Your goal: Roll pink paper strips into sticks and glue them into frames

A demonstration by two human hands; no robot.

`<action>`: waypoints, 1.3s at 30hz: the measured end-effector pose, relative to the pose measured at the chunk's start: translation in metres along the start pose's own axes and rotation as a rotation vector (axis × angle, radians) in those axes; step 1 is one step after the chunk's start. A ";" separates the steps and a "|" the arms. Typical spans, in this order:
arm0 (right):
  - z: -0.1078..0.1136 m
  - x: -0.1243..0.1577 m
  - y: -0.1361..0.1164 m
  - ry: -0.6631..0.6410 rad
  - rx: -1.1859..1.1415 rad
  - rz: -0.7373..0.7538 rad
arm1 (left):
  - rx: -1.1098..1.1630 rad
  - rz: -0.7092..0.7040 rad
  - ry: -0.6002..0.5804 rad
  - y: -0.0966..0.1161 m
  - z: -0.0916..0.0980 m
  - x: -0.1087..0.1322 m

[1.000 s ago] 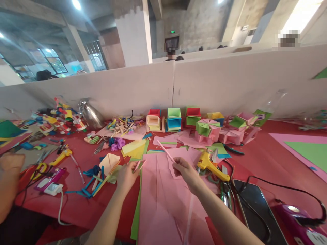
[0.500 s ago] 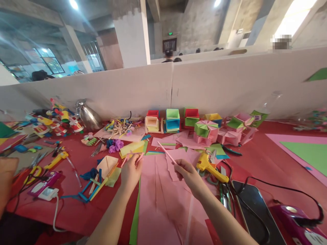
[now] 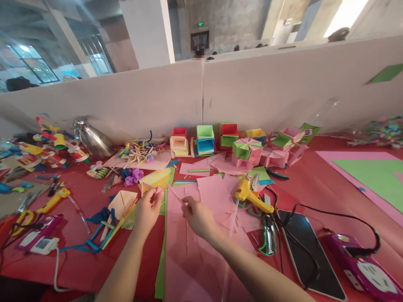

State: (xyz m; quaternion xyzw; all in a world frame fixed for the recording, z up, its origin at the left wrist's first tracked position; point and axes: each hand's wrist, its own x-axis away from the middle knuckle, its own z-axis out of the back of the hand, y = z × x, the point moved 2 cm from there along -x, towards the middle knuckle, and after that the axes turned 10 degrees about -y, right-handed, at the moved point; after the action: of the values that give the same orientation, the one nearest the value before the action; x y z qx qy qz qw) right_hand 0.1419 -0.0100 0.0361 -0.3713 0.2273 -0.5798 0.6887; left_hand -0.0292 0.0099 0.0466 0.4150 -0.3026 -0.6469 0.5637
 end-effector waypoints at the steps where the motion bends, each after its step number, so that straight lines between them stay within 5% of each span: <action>1: -0.009 -0.002 -0.009 -0.028 0.030 0.013 | -0.093 0.022 -0.017 -0.003 0.007 0.003; 5: -0.025 0.003 -0.028 -0.096 0.190 0.099 | -0.515 0.051 -0.028 -0.020 0.034 0.015; 8: -0.006 0.013 -0.015 -0.058 0.350 0.122 | -0.845 0.035 0.070 -0.026 0.049 0.024; 10: 0.014 0.018 0.002 -0.016 0.458 0.067 | -0.876 -0.006 0.158 -0.020 0.053 0.027; 12: 0.031 0.021 0.021 0.006 0.551 0.012 | -0.775 -0.101 0.259 -0.007 0.050 0.028; 14: 0.039 0.024 0.035 0.008 0.622 -0.007 | -0.574 -0.196 0.230 0.009 0.037 0.026; 17: 0.039 0.025 0.048 0.006 0.698 -0.012 | -0.269 -0.277 -0.046 0.026 0.003 0.018; 20: 0.037 0.024 0.053 0.013 0.738 -0.006 | -0.192 -0.246 -0.285 0.032 -0.031 0.009; 23: 0.039 0.023 0.053 0.051 0.745 0.016 | -0.162 -0.199 -0.369 0.032 -0.051 -0.001; 30: 0.036 0.022 0.055 0.110 0.737 0.088 | 0.034 -0.063 -0.381 0.024 -0.073 -0.018; 35: 0.039 0.026 0.049 0.238 0.654 0.155 | 0.296 0.132 -0.280 0.014 -0.094 -0.020; 39: 0.047 0.031 0.038 0.201 0.634 0.273 | 0.468 0.253 -0.247 0.016 -0.093 -0.016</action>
State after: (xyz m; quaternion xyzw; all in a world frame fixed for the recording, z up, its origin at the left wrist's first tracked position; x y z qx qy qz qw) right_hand 0.2073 -0.0266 0.0396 -0.0465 0.1502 -0.5576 0.8151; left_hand 0.0602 0.0301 0.0201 0.4109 -0.5594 -0.5298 0.4874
